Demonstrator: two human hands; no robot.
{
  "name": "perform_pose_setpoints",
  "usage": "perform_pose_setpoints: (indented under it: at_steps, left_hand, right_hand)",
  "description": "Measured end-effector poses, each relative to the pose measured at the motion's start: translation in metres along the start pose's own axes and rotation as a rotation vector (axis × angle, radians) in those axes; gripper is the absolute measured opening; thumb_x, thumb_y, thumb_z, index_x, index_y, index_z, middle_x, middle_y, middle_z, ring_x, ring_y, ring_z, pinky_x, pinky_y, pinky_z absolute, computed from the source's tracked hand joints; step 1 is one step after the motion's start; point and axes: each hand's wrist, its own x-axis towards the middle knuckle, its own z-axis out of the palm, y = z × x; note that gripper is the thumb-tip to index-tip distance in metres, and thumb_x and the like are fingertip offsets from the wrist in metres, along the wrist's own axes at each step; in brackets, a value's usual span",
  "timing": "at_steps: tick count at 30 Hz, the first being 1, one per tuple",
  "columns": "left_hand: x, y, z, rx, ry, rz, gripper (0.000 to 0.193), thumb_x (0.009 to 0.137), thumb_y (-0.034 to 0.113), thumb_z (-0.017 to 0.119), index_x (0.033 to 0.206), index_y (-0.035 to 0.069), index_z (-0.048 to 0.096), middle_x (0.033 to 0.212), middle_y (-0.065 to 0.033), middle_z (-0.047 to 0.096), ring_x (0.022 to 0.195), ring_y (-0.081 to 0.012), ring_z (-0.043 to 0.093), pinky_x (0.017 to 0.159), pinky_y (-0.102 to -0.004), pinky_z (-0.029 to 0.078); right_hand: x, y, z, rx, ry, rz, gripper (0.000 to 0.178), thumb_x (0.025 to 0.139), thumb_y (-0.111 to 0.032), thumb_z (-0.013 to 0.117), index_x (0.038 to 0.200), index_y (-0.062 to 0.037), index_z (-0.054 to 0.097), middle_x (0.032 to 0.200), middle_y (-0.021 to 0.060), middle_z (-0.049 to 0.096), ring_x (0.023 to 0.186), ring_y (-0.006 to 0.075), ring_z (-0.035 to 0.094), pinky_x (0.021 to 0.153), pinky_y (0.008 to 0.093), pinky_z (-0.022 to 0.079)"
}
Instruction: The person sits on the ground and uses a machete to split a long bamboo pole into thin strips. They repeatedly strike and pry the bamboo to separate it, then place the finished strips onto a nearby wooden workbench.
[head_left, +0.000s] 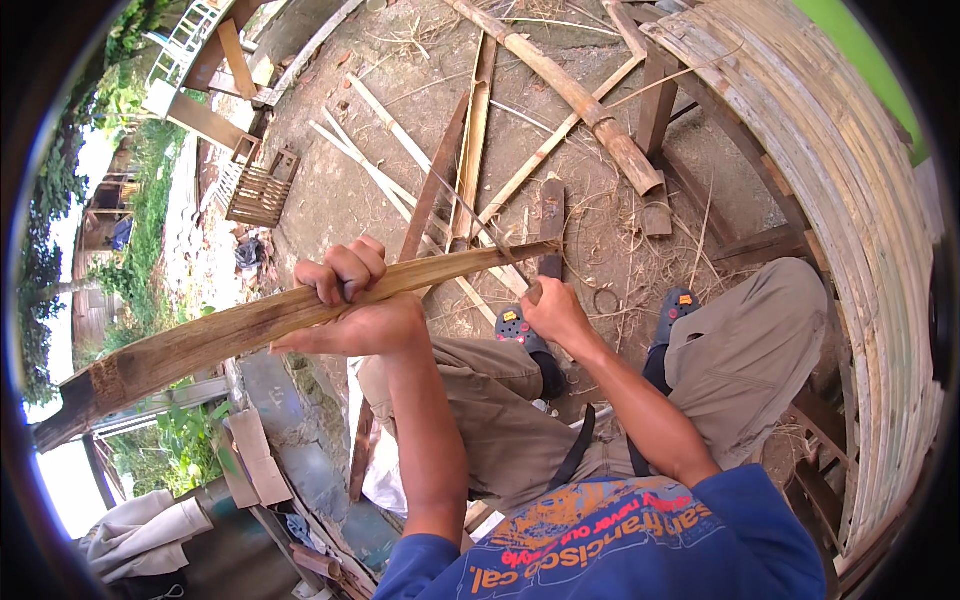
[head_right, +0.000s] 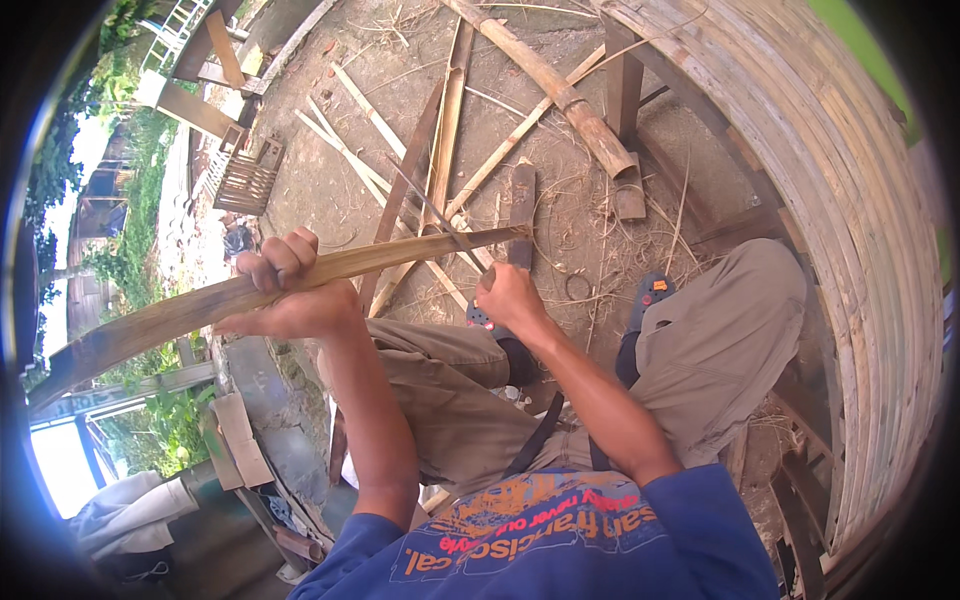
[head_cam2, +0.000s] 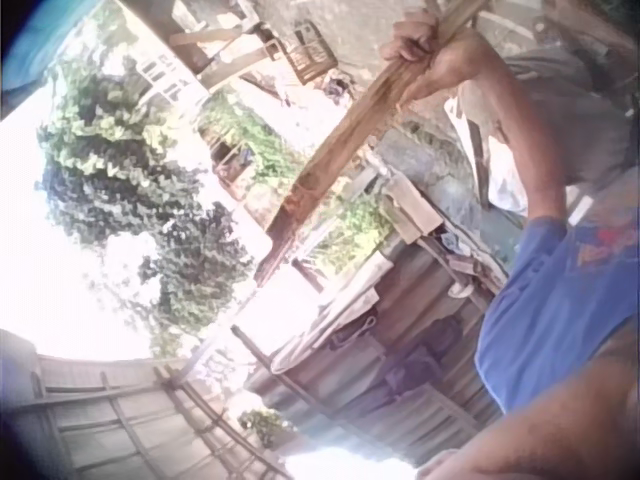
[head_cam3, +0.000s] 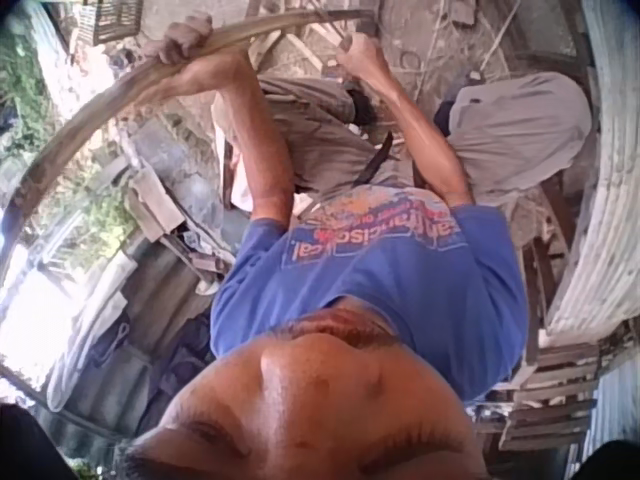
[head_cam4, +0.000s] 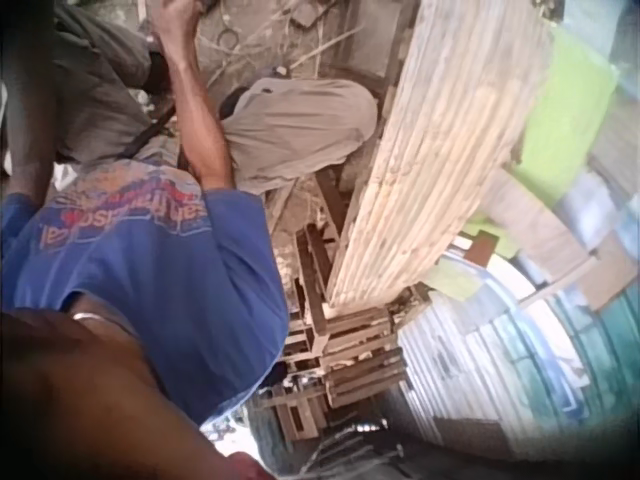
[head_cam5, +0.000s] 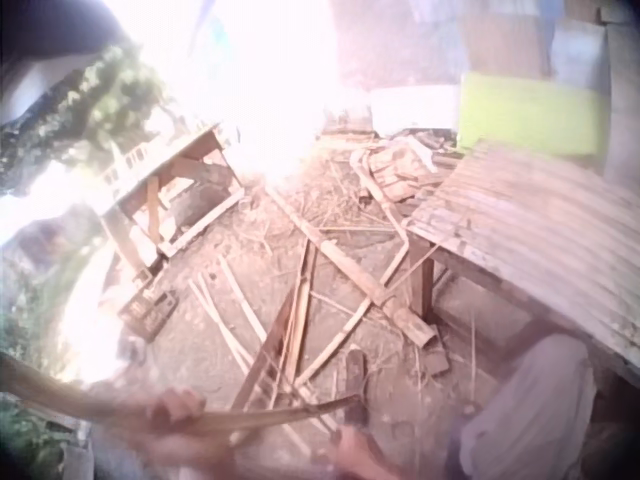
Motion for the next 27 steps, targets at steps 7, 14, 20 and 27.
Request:
perform_pose_setpoints:
  at_steps: [7,14,20,27]
  left_hand:
    - [0.004,0.002,-0.005,-0.014,-0.071,-0.001,0.072,0.086,0.089,0.023,0.070,0.019,0.029,0.055,0.0042,0.020,0.051,-0.0115,0.017,0.056,-0.0299,0.024]
    - [0.018,-0.003,-0.022,-0.009,0.058,0.020,0.072,0.085,0.088,0.032,0.072,0.017,0.027,0.055,0.0039,0.019,0.051,-0.0100,0.014,0.050,-0.0285,0.016]
    - [0.026,-0.004,-0.010,0.033,0.068,0.043,0.072,0.085,0.088,0.030,0.073,0.018,0.026,0.056,0.0044,0.018,0.051,-0.0104,0.014,0.051,-0.0284,0.016]
    - [0.032,-0.010,-0.019,0.054,0.070,0.016,0.072,0.084,0.089,0.030,0.073,0.018,0.026,0.058,0.0038,0.018,0.052,-0.0105,0.015,0.052,-0.0288,0.017]
  right_hand:
    - [-0.012,-0.014,0.006,0.011,0.021,-0.046,0.030,0.083,-0.024,0.065,0.090,0.0050,0.066,0.082,0.0299,0.067,0.085,0.0457,0.068,0.077,0.0497,0.053]
    - [-0.006,0.010,0.014,-0.074,-0.027,-0.029,0.031,0.084,-0.023,0.063,0.095,0.0059,0.067,0.086,0.0324,0.066,0.088,0.0472,0.066,0.080,0.0512,0.054]
    - [0.033,0.112,0.022,-0.136,0.100,0.158,0.034,0.083,-0.023,0.066,0.101,0.0058,0.066,0.094,0.0325,0.067,0.095,0.0468,0.066,0.085,0.0502,0.054]
    - [0.028,0.130,0.038,-0.201,0.086,0.187,0.036,0.084,-0.028,0.067,0.101,0.0041,0.068,0.096,0.0301,0.069,0.097,0.0454,0.067,0.085,0.0493,0.054]
